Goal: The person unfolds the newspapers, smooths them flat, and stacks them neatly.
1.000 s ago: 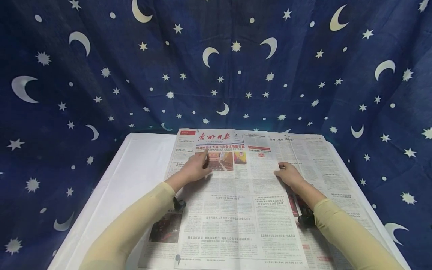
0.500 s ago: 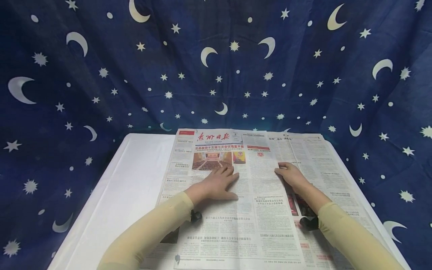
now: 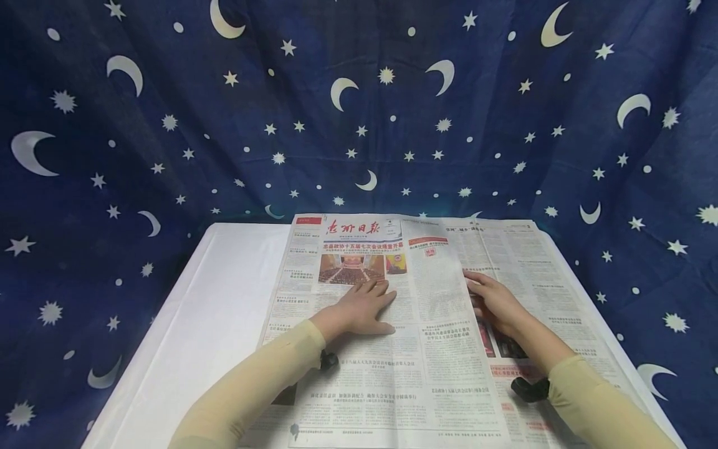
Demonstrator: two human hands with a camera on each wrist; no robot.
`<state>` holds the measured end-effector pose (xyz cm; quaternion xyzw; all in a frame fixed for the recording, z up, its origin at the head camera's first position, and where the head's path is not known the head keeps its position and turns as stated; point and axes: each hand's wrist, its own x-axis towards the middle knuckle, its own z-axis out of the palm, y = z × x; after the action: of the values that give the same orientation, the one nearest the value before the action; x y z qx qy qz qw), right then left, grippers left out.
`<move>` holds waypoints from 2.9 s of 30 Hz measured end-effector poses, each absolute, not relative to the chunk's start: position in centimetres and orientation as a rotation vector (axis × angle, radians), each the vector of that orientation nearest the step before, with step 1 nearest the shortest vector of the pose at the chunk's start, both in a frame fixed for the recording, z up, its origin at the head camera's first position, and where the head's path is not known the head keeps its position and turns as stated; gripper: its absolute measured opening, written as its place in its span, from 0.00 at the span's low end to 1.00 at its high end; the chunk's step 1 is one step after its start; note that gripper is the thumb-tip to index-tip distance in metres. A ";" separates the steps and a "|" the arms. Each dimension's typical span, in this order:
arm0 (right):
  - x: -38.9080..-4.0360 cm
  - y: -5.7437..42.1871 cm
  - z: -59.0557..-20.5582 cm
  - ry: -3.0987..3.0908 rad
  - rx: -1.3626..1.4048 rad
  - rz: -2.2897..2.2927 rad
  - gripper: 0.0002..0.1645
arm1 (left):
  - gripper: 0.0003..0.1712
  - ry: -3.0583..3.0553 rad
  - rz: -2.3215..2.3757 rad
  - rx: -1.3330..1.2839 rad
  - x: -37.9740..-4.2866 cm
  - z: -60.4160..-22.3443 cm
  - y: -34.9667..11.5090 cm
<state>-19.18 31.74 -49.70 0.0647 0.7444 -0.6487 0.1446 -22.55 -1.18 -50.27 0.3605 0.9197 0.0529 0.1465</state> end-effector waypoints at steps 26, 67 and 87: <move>-18.1 28.7 -47.3 1.995 -0.116 -1.948 0.40 | 0.51 2.629 0.132 1.029 -22.6 -50.1 -1.4; -18.2 24.1 -46.2 2.444 -0.140 -1.863 0.43 | 0.47 2.568 0.758 0.942 -22.4 -49.1 -1.2; -18.7 20.9 -46.1 2.413 -0.128 -1.961 0.39 | 0.46 2.271 1.611 0.652 -20.1 -46.6 2.4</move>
<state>-18.73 20.93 -46.12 -0.0413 0.7753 -0.6301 0.0147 -20.15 2.37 -46.62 0.2256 0.7863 0.5577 0.1407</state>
